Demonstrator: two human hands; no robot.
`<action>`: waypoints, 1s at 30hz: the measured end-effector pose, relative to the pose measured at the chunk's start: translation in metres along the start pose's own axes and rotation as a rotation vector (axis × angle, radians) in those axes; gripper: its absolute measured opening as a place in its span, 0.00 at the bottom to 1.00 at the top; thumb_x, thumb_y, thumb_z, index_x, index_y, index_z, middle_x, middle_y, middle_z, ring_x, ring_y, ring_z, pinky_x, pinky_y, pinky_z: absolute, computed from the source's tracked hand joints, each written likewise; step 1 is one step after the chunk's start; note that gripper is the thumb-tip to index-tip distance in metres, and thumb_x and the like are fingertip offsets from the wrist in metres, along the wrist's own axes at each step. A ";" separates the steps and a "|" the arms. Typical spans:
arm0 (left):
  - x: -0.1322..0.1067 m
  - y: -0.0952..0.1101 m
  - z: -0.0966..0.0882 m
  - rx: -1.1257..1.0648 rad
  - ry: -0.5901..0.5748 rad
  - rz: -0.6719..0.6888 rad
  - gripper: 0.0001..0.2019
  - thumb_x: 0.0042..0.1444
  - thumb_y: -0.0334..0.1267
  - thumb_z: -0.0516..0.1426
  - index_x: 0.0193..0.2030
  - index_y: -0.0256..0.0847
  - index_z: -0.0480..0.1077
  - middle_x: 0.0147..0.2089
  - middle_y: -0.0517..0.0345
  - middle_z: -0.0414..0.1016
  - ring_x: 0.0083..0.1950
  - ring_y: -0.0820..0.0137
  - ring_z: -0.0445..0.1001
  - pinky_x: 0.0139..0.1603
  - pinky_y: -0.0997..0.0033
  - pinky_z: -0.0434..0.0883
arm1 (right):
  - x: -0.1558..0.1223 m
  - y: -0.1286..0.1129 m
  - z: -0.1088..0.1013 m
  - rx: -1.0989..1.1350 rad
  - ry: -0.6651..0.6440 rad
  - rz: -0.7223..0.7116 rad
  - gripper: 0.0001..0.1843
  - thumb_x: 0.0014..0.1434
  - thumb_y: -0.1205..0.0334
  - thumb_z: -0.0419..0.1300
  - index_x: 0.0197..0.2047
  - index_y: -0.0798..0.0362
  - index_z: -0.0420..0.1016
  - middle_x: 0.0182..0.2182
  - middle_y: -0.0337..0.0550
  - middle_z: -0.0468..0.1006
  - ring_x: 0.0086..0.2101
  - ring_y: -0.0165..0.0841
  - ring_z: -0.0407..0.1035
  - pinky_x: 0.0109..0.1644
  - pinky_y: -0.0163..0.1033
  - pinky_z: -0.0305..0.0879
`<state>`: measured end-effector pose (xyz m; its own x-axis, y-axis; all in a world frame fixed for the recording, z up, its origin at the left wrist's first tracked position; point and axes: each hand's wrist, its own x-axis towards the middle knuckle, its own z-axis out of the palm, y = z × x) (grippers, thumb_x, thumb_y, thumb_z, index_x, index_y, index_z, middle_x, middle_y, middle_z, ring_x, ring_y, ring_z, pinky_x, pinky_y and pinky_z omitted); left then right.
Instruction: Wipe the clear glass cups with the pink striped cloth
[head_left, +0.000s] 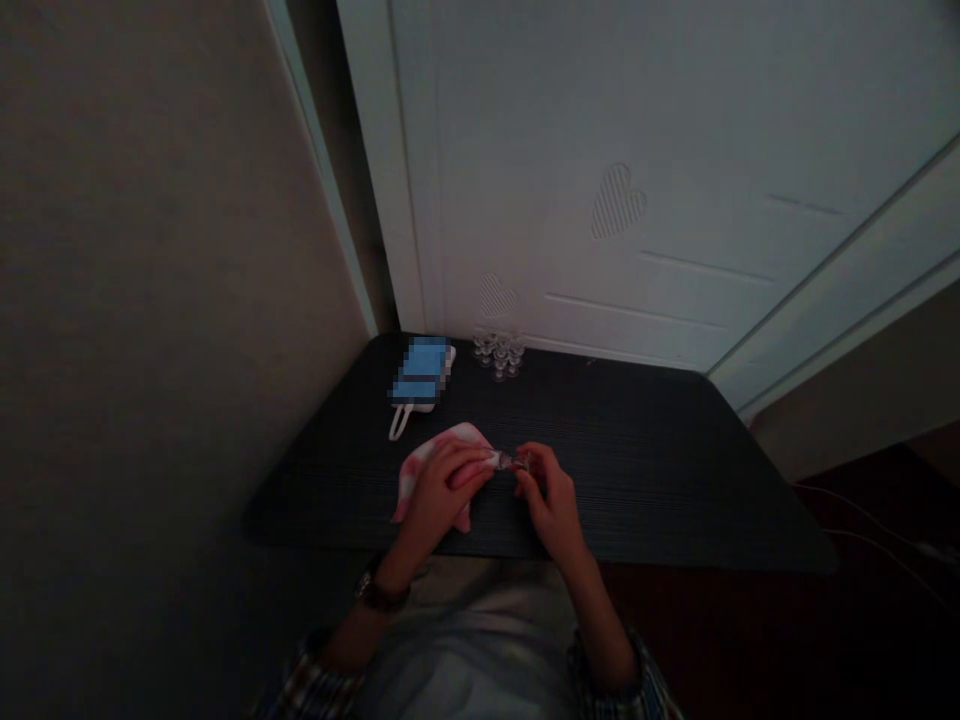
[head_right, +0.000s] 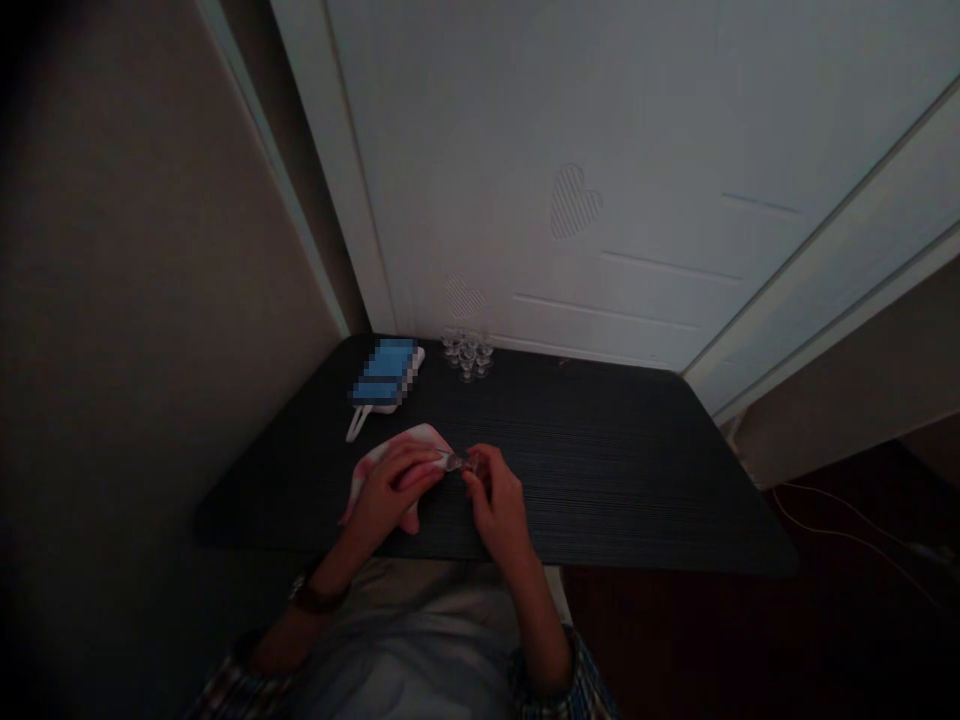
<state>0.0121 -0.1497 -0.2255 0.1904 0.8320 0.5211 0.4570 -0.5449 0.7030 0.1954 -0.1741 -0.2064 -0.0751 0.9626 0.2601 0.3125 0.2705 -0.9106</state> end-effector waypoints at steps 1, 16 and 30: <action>0.000 0.001 0.000 0.006 -0.001 0.002 0.14 0.62 0.40 0.57 0.53 0.40 0.69 0.56 0.49 0.72 0.51 0.61 0.74 0.50 0.52 0.73 | 0.000 0.000 0.000 0.004 0.002 0.001 0.15 0.66 0.59 0.58 0.53 0.54 0.70 0.48 0.46 0.76 0.41 0.36 0.74 0.43 0.46 0.73; 0.001 0.011 -0.007 0.056 0.046 -0.038 0.14 0.62 0.40 0.57 0.53 0.39 0.69 0.54 0.50 0.73 0.49 0.62 0.75 0.47 0.55 0.75 | 0.001 -0.004 -0.002 0.018 0.013 -0.022 0.15 0.66 0.59 0.58 0.54 0.54 0.70 0.49 0.47 0.75 0.41 0.36 0.74 0.44 0.47 0.73; 0.001 0.007 -0.007 0.067 0.091 -0.052 0.14 0.63 0.40 0.57 0.53 0.39 0.69 0.53 0.50 0.73 0.48 0.63 0.75 0.47 0.56 0.75 | 0.001 -0.002 -0.001 -0.010 0.016 -0.089 0.15 0.66 0.59 0.57 0.54 0.53 0.70 0.50 0.47 0.75 0.44 0.37 0.74 0.46 0.48 0.72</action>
<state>0.0091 -0.1536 -0.2171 0.0867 0.8441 0.5291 0.5218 -0.4910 0.6976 0.1962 -0.1741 -0.2043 -0.0878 0.9343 0.3455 0.3149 0.3551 -0.8802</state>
